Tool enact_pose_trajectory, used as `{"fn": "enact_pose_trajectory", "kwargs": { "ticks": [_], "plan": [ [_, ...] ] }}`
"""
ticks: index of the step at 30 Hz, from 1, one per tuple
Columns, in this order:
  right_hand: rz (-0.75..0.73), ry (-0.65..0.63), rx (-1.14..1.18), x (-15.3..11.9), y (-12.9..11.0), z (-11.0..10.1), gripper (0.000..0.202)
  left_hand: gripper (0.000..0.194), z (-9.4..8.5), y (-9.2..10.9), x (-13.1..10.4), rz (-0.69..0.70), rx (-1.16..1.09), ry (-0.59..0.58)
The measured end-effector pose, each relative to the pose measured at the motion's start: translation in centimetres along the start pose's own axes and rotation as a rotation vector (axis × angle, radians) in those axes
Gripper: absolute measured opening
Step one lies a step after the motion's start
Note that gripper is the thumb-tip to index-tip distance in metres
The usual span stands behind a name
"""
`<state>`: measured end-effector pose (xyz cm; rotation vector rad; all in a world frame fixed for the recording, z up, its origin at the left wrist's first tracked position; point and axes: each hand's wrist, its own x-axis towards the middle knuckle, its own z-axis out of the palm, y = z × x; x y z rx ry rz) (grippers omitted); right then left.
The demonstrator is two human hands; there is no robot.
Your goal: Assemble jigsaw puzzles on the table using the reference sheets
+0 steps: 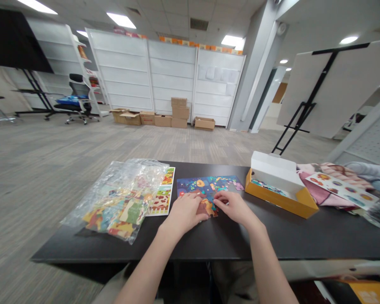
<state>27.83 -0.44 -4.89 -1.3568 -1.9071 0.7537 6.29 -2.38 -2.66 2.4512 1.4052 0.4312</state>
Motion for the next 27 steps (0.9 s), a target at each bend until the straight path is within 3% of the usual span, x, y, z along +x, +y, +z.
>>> {"fn": "enact_pose_trajectory", "kwargs": {
  "ticks": [9, 15, 20, 27],
  "plan": [
    [0.017, 0.008, -0.069, -0.1, 0.2, -0.2, 0.013, 0.041, 1.2, 0.5, 0.7, -0.062, 0.072, 0.067],
    [0.071, -0.015, -0.028, 0.2, 0.9, 0.7, 0.014, 0.042, 0.8, 0.8, 0.6, -0.061, 0.083, 0.054],
    [0.078, -0.001, 0.126, 0.5, 1.1, 1.7, 0.030, 0.038, 0.4, 0.6, 0.5, -0.054, 0.087, 0.030],
    [0.215, 0.015, 0.335, 0.8, 1.4, 1.8, 0.049, 0.050, 0.1, 0.2, 0.2, -0.045, 0.034, 0.021]
  ]
}}
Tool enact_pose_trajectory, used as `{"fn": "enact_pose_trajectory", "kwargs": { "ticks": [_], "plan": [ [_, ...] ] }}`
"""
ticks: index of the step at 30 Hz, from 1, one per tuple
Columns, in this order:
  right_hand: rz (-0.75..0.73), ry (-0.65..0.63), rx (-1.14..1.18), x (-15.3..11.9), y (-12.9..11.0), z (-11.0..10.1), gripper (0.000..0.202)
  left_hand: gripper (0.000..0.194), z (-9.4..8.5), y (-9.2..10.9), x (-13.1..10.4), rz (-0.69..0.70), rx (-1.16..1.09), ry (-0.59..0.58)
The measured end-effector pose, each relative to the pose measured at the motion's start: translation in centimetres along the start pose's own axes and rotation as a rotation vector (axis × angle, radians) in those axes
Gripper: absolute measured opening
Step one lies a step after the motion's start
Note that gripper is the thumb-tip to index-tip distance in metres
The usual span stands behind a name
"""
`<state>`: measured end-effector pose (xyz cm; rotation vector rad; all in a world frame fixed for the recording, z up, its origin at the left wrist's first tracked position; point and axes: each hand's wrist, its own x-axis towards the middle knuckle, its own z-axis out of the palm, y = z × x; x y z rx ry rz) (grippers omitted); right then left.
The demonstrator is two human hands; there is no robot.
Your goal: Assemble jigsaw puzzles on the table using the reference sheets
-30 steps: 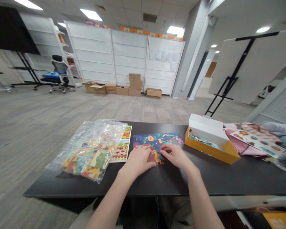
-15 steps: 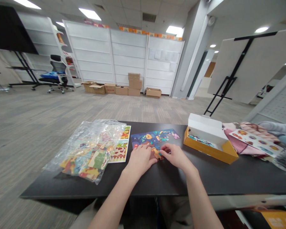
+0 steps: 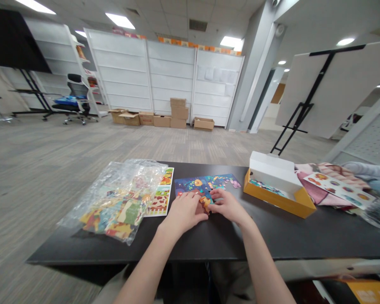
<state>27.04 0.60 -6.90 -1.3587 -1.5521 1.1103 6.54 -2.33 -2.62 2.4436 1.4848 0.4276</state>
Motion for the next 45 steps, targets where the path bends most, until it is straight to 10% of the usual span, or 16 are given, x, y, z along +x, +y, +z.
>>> {"fn": "enact_pose_trajectory", "kwargs": {
  "ticks": [25, 45],
  "plan": [
    [0.206, -0.015, 0.212, 0.1, -1.9, 0.9, 0.023, 0.047, -0.5, -2.0, -0.1, 0.037, -0.141, -0.048],
    [-0.006, -0.023, 0.170, 0.1, -1.9, 1.0, 0.028, 0.086, 1.0, -0.9, 0.6, 0.043, -0.091, -0.019]
  ]
}}
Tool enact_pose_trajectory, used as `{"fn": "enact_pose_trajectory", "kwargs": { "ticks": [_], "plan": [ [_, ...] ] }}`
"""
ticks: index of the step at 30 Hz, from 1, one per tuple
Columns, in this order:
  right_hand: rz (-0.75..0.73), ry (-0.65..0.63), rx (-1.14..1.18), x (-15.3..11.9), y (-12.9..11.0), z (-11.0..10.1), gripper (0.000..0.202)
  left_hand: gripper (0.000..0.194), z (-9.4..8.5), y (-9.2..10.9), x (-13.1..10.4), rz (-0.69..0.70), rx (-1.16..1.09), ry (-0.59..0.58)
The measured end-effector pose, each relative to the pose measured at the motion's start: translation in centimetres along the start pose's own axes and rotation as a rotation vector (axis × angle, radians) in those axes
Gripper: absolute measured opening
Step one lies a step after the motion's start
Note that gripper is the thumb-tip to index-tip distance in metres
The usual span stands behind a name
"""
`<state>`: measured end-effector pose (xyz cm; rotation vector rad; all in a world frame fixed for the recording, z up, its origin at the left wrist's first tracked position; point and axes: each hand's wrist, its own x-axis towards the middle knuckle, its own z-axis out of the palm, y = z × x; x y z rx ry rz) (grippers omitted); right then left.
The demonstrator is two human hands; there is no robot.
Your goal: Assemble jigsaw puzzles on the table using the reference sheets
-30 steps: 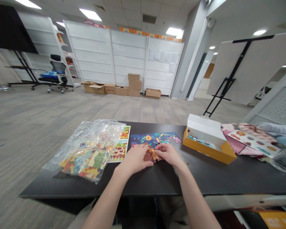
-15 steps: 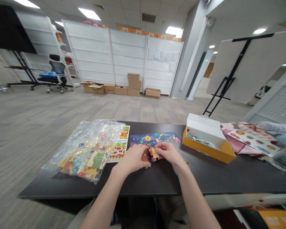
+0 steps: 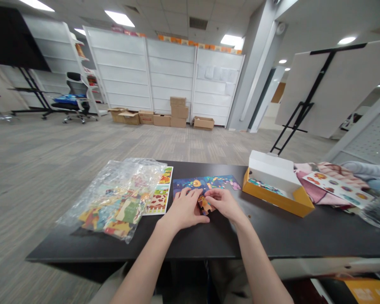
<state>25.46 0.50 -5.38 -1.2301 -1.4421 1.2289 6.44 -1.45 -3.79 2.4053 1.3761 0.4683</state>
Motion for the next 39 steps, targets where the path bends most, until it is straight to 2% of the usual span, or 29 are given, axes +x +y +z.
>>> {"fn": "enact_pose_trajectory", "kwargs": {
  "ticks": [7, 12, 16, 18, 20, 22, 24, 27, 29, 32, 37, 39],
  "plan": [
    [0.097, 0.016, 0.094, 0.1, 0.2, -0.3, 0.035, 0.101, 0.3, 0.1, 0.1, -0.022, -0.021, -0.018],
    [-0.134, 0.036, -0.089, 0.2, 0.1, 0.0, 0.024, 0.100, 0.6, -0.2, 0.2, -0.019, -0.019, -0.025],
    [-0.219, 0.012, -0.161, 0.1, -0.1, 0.0, 0.022, 0.099, 0.5, -0.5, 0.1, -0.019, -0.058, -0.013],
    [-0.231, 0.013, -0.137, -0.1, -0.3, -0.3, 0.022, 0.104, 0.2, -0.8, 0.0, -0.035, -0.153, -0.001],
    [-0.221, 0.003, -0.088, -0.3, -0.7, -0.7, 0.024, 0.108, -0.4, -0.9, 0.0, -0.045, -0.365, -0.005],
    [-0.204, -0.005, -0.033, -0.6, -1.3, -1.0, 0.026, 0.101, -0.9, -0.8, 0.1, -0.054, -0.654, 0.009],
    [-0.200, -0.002, 0.012, -0.9, -1.8, -1.0, 0.028, 0.087, -1.3, -0.6, 0.3, -0.097, -0.916, 0.078],
    [-0.198, -0.028, 0.050, -1.4, -2.4, -0.7, 0.032, 0.067, -1.4, 0.0, 0.8, -0.188, -1.111, 0.227],
    [-0.174, -0.042, 0.101, -1.5, -2.6, -0.4, 0.035, 0.057, -1.4, 0.3, 1.1, -0.211, -1.161, 0.302],
    [-0.120, -0.030, 0.216, -1.5, -2.7, -0.1, 0.047, 0.046, -1.3, 0.5, 1.3, -0.213, -1.213, 0.347],
    [-0.113, -0.024, 0.230, -1.4, -2.7, 0.0, 0.049, 0.037, -1.2, 0.3, 1.4, -0.246, -1.099, 0.415],
    [-0.121, -0.019, 0.240, -1.5, -2.8, 0.0, 0.050, 0.038, -1.3, 0.2, 1.3, -0.221, -1.131, 0.401]
  ]
}}
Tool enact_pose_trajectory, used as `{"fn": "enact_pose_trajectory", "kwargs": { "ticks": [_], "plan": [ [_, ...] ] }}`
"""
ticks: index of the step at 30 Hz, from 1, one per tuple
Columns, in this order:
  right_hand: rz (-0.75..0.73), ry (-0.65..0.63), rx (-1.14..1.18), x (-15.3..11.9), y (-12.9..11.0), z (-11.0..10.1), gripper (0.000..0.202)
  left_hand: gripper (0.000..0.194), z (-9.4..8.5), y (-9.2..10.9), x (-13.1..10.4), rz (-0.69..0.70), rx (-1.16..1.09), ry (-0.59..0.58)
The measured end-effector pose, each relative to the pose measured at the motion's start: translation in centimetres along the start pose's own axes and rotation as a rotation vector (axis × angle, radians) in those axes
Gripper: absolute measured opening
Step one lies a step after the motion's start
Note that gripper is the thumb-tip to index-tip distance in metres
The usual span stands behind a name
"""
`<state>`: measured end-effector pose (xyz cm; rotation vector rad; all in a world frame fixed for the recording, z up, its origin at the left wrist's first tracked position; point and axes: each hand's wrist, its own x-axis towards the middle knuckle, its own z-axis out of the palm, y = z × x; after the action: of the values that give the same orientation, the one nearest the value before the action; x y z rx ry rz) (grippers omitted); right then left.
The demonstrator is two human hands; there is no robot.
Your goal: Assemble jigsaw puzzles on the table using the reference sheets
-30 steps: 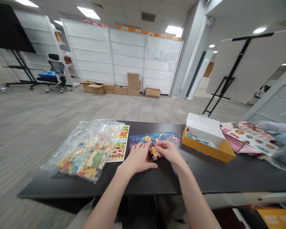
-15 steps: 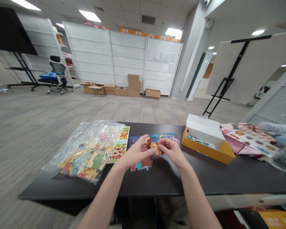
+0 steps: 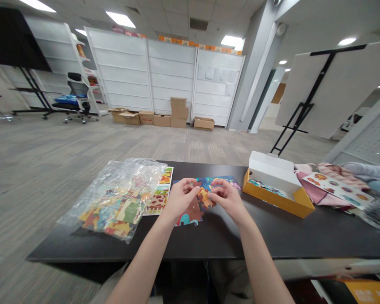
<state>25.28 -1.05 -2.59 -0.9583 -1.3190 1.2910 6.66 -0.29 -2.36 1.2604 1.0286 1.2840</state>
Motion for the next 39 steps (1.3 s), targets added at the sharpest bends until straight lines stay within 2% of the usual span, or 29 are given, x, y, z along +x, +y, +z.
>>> {"fn": "enact_pose_trajectory", "kwargs": {
  "ticks": [3, 5, 7, 12, 14, 16, 18, 20, 22, 24, 28, 33, 37, 39],
  "plan": [
    [0.019, 0.012, 0.035, -0.2, -0.3, 0.0, 0.056, 0.042, -0.1, 0.2, -0.1, -0.026, -0.089, -0.052],
    [0.025, 0.018, 0.022, -0.2, -0.3, 0.0, 0.056, 0.042, -0.1, 0.2, -0.1, -0.037, -0.091, -0.046],
    [-0.016, 0.038, -0.066, -0.1, -0.1, 0.1, 0.051, 0.037, 0.0, -0.1, -0.1, -0.012, -0.015, -0.002],
    [-0.228, 0.123, -0.440, 0.0, 0.7, 0.7, 0.028, 0.019, 0.2, -1.0, 0.1, 0.142, 0.274, 0.128],
    [-0.237, 0.119, -0.441, 0.0, 0.8, 0.9, 0.027, 0.017, 0.1, -1.0, 0.2, 0.172, 0.332, 0.150],
    [-0.202, 0.121, -0.341, 0.0, 0.6, 0.9, 0.029, 0.018, -0.1, -0.8, 0.2, 0.170, 0.350, 0.147],
    [-0.162, 0.150, -0.205, 0.1, 0.3, 0.6, 0.032, 0.017, -0.2, -0.4, 0.2, 0.143, 0.321, 0.078],
    [-0.146, 0.206, -0.106, 0.2, 0.0, 0.2, 0.035, 0.017, -0.3, 0.0, 0.0, 0.108, 0.243, -0.052],
    [-0.153, 0.260, -0.072, 0.2, -0.2, -0.2, 0.037, 0.021, -0.1, 0.4, -0.3, 0.073, 0.140, -0.188],
    [-0.160, 0.285, -0.074, 0.3, -0.2, -0.5, 0.038, 0.028, 0.1, 0.6, -0.7, 0.042, 0.057, -0.261],
    [-0.162, 0.237, -0.130, 0.4, 0.2, -0.5, 0.035, 0.035, 0.9, 0.5, -0.9, 0.021, 0.010, -0.260],
    [-0.199, 0.154, -0.178, 0.2, 0.3, 0.0, 0.033, 0.039, 1.1, 0.1, -0.5, 0.061, -0.031, -0.141],
    [-0.203, 0.054, -0.122, -0.1, -0.1, 0.4, 0.042, 0.039, 1.1, 0.1, -0.3, 0.076, -0.073, -0.079],
    [-0.222, 0.078, -0.111, -0.2, -0.3, 0.3, 0.040, 0.038, 1.3, 0.0, -0.3, 0.065, -0.058, -0.093]
  ]
}}
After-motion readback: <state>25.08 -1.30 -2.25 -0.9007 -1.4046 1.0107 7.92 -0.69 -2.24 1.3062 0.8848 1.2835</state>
